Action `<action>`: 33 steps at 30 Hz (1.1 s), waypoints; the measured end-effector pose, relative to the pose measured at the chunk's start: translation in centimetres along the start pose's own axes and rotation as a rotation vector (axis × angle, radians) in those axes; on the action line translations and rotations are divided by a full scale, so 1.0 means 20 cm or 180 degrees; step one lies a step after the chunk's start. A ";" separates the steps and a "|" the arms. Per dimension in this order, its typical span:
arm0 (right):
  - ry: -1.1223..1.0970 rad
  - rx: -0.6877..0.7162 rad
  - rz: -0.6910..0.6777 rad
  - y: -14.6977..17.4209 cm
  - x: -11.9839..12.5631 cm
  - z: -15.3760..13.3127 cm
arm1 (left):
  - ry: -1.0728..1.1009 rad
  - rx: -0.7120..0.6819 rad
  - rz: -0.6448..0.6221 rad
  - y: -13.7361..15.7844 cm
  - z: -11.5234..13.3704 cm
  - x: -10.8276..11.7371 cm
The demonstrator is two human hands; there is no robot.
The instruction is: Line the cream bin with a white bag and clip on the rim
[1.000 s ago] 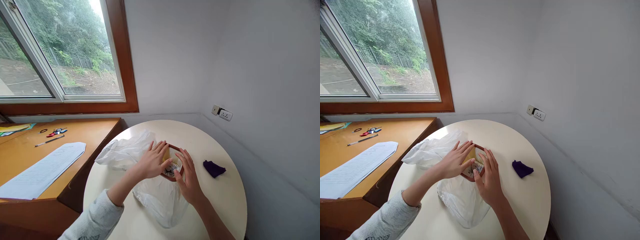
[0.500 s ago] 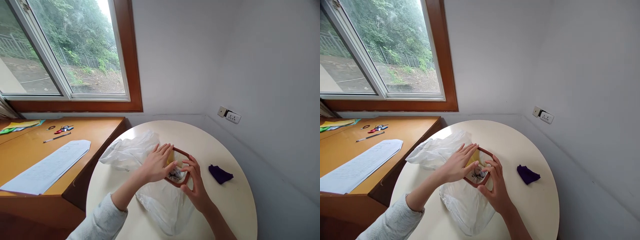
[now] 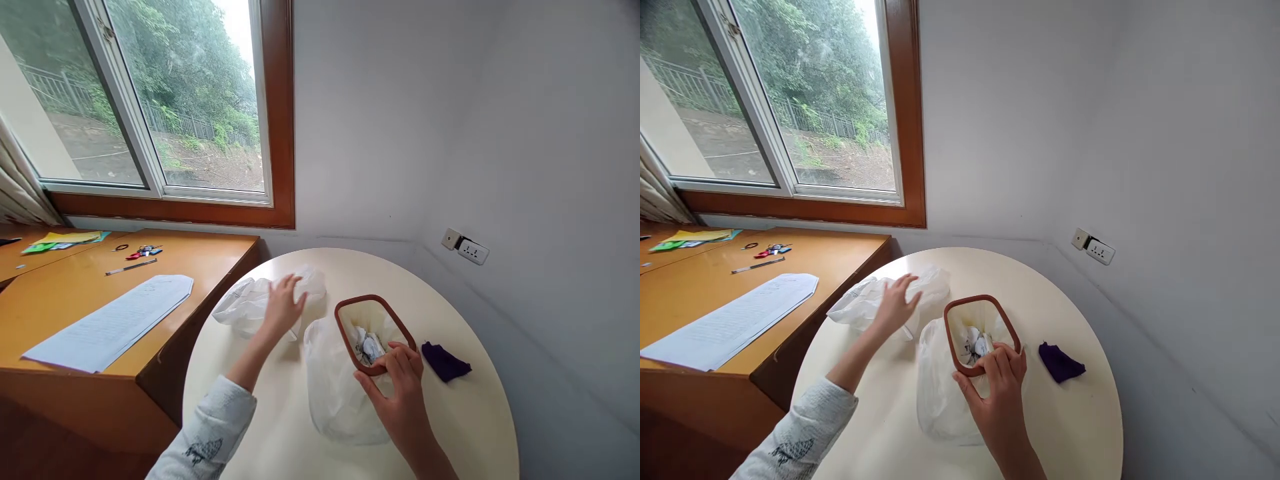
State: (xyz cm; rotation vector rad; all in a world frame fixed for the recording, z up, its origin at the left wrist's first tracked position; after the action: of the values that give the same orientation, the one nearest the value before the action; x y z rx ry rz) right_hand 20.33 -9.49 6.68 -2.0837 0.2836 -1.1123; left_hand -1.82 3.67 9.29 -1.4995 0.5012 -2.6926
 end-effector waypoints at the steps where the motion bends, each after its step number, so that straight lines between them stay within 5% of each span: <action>1: 0.0033 -0.0009 0.0040 -0.01 -0.01 0.00 | -0.0132 0.0252 0.0107 0.01 -0.10 0.01; 4: 0.0043 0.0016 0.0015 -0.07 -0.08 0.02 | -0.1123 0.1006 -0.0479 0.08 -0.34 -0.03; 8: 0.0133 0.0042 -0.0111 -0.19 -0.21 0.04 | -0.1182 0.1207 -0.0766 0.21 -0.47 -0.13; 13: 0.0413 -0.0138 -0.0280 -0.38 -0.40 0.09 | -0.1210 0.1332 -0.0699 0.30 -0.48 -0.24; 23: 0.0602 -0.0429 -0.0562 -0.72 -0.75 0.11 | -0.1247 0.1326 -0.0445 0.29 -0.48 -0.26; 33: 0.0633 -0.0492 -0.0610 -0.92 -0.96 0.11 | -0.1161 0.1302 -0.0400 0.28 -0.50 -0.28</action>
State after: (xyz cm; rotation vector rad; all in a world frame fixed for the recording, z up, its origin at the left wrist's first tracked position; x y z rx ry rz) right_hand 8.03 14.22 6.90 -2.1727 0.2773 -1.4576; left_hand -7.79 1.95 -1.80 -1.8665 -0.1537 -2.3159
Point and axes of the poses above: each hand's wrist, its own y-axis away from the middle knuckle, its own x-axis out of the back of the hand, z = x × y, the point moved 2 cm from there along -y, towards the middle knuckle, and after that the axes turned 7 degrees about -z, right-handed, at the moved point
